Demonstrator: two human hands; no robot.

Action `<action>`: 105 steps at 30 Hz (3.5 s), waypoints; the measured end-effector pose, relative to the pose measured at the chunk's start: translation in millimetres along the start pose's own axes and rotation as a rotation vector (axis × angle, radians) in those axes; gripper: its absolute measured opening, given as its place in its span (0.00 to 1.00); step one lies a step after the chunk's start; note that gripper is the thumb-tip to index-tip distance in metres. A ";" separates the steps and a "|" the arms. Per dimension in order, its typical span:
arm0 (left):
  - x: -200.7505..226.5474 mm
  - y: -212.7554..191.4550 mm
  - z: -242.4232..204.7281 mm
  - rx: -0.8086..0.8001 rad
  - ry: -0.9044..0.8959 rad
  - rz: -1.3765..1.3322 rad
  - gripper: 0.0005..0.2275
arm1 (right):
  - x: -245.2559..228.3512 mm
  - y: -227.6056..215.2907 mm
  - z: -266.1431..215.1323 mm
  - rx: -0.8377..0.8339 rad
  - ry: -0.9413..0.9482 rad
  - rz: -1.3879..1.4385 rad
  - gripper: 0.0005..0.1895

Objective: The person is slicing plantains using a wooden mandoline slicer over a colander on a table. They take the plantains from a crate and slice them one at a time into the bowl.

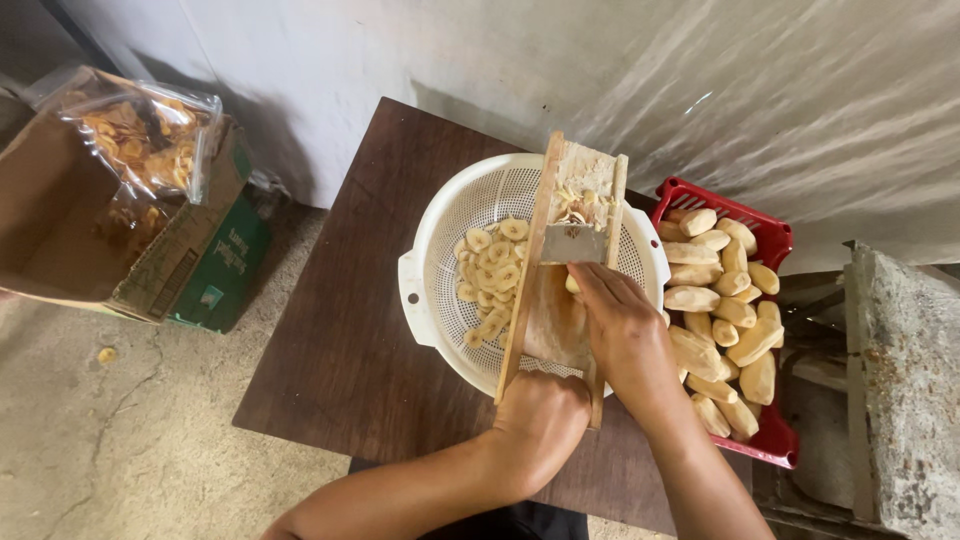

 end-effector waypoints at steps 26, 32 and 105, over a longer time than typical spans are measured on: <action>-0.9 7.6 -0.6 0.007 -0.022 -0.042 0.00 | -7.6 -10.1 -31.0 0.062 -0.035 0.018 0.15; -4.2 2.7 2.4 0.006 -0.069 -0.051 0.01 | 1.9 6.6 -3.5 0.069 -0.026 0.038 0.17; -5.8 -4.9 3.4 -0.074 -0.040 -0.049 0.01 | 45.1 21.6 63.3 0.044 0.091 0.037 0.12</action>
Point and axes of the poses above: each hand's wrist, its own z-axis towards the middle knuckle, its own y-axis out of the palm, x = y × z, the point moved 9 cm from there along z, towards the middle knuckle, and after that the axes turned 8 degrees about x, right-handed, at the moved point
